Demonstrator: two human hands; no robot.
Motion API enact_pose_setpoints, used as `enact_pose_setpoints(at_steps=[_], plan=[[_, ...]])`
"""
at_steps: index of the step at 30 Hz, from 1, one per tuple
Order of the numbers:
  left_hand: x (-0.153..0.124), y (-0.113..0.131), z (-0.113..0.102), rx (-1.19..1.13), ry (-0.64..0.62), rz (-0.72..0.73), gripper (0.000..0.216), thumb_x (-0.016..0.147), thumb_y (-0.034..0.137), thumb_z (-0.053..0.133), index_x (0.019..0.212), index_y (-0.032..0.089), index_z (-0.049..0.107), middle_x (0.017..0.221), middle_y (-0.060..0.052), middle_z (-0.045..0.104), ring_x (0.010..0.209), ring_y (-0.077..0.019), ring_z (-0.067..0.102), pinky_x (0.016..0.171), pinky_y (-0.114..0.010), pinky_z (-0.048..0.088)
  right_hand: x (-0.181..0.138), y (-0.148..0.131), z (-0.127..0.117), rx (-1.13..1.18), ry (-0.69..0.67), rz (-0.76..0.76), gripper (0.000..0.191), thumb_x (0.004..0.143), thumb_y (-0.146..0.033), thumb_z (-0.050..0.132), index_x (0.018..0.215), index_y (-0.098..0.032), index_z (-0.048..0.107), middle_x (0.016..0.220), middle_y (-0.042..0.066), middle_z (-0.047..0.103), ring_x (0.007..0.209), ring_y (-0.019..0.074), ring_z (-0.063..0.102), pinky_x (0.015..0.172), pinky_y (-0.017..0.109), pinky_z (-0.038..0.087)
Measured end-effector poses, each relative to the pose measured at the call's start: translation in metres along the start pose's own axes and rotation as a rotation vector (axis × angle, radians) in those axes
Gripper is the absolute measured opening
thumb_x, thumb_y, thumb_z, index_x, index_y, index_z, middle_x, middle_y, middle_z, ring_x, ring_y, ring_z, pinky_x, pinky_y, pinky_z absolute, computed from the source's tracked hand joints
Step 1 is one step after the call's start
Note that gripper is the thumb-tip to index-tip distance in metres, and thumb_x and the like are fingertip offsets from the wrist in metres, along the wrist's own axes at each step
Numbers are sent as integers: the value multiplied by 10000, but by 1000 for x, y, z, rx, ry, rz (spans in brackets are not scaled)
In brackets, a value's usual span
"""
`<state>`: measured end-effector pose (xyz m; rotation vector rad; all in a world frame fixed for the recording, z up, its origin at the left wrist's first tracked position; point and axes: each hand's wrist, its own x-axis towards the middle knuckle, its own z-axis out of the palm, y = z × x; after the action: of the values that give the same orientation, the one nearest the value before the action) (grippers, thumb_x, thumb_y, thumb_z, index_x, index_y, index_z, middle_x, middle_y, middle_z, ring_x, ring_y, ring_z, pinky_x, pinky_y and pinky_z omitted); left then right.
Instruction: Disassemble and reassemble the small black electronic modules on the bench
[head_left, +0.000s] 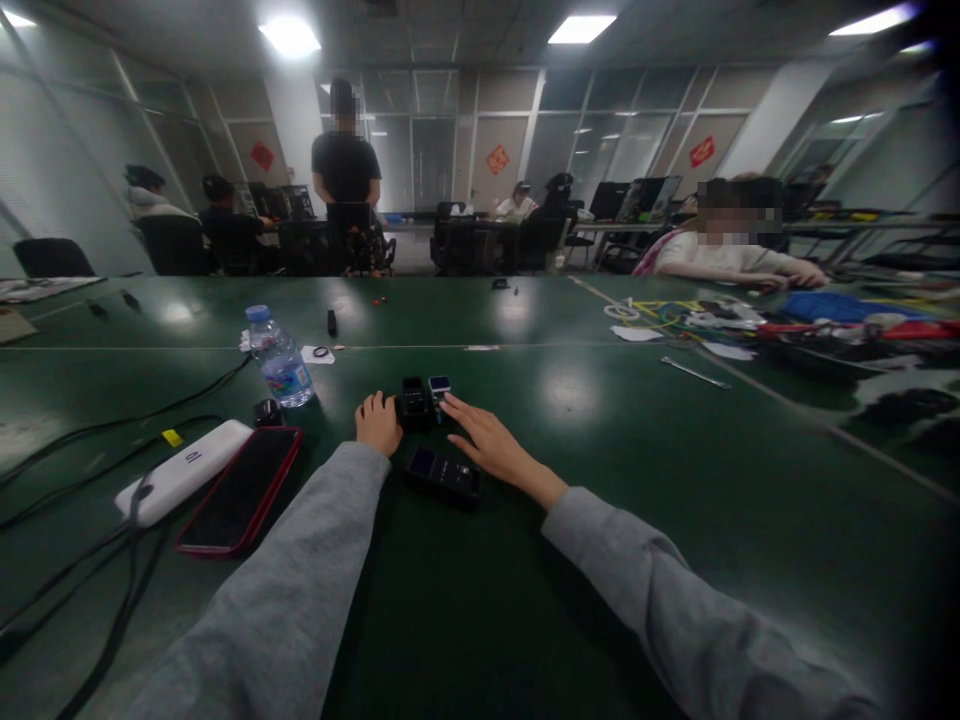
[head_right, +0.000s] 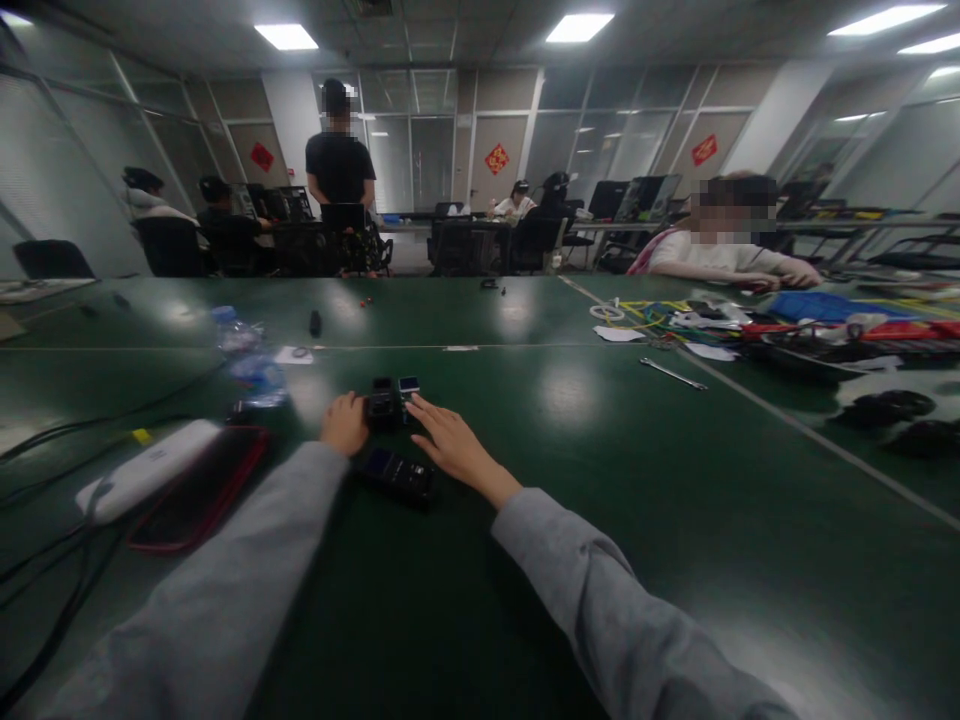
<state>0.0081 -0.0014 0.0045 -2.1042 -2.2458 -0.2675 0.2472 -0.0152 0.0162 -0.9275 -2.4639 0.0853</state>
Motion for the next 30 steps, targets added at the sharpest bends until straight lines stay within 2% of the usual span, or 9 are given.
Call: enact_pose_setpoints(at_steps=[2, 5, 8, 12, 17, 21, 25, 30], plan=[[0, 0, 0, -1, -7, 4, 560, 831, 175, 505, 1388, 164, 445, 1511, -153, 389, 1380, -311, 358, 1106, -486, 316, -1, 0, 1, -3, 13, 39, 444, 1015, -376, 423, 1437, -259, 349, 1467, 82, 404, 1297, 256, 447, 1015, 474, 448], [1, -1, 1, -2, -12, 4, 566, 828, 173, 508, 1390, 157, 440, 1511, -156, 385, 1383, -314, 352, 1109, -489, 313, -5, 0, -1, -35, 97, 140, 377, 990, -408, 478, 1312, -213, 465, 1269, 114, 524, 1128, 280, 553, 914, 470, 509], [1, -1, 1, -3, -7, 7, 547, 839, 159, 481, 1385, 146, 443, 1506, -164, 388, 1383, -312, 354, 1112, -489, 313, -7, 3, 0, -21, 144, 201, 416, 976, -410, 496, 1347, -232, 434, 1229, 120, 498, 1044, 275, 582, 840, 456, 554], [1, -1, 1, -1, -16, 9, 524, 864, 162, 447, 1387, 142, 438, 1507, -169, 385, 1383, -314, 354, 1109, -507, 316, -9, 8, 4, 28, 103, 218, 536, 956, -390, 516, 1439, -250, 329, 1301, 121, 426, 1009, 263, 597, 763, 430, 595], [1, -2, 2, 4, -13, 8, 539, 852, 156, 459, 1391, 145, 436, 1509, -167, 383, 1383, -313, 354, 1109, -498, 315, -10, 6, 4, -7, 58, 196, 535, 967, -275, 476, 1467, -226, 292, 1354, 124, 413, 1043, 252, 585, 803, 399, 581], [1, -2, 2, 0, -13, 9, 533, 847, 151, 464, 1380, 161, 448, 1508, -157, 389, 1384, -310, 357, 1105, -494, 321, -9, 2, 0, -135, 74, 302, 486, 962, -225, 482, 1428, -178, 355, 1233, 123, 505, 1016, 250, 580, 823, 384, 549], [1, -1, 1, -10, -16, 16, 534, 846, 148, 455, 1379, 151, 450, 1505, -157, 392, 1380, -314, 355, 1102, -501, 323, -8, 2, 0, -260, 99, 417, 453, 950, -223, 525, 1386, -159, 421, 1162, 123, 531, 998, 248, 568, 822, 362, 508], [3, 0, 1, -65, -24, 95, 521, 836, 135, 458, 1355, 164, 465, 1492, -127, 419, 1380, -301, 348, 1102, -516, 325, -7, 1, 1, -303, 114, 436, 416, 986, -309, 493, 1374, -169, 443, 1126, 121, 535, 986, 247, 554, 813, 357, 466]])
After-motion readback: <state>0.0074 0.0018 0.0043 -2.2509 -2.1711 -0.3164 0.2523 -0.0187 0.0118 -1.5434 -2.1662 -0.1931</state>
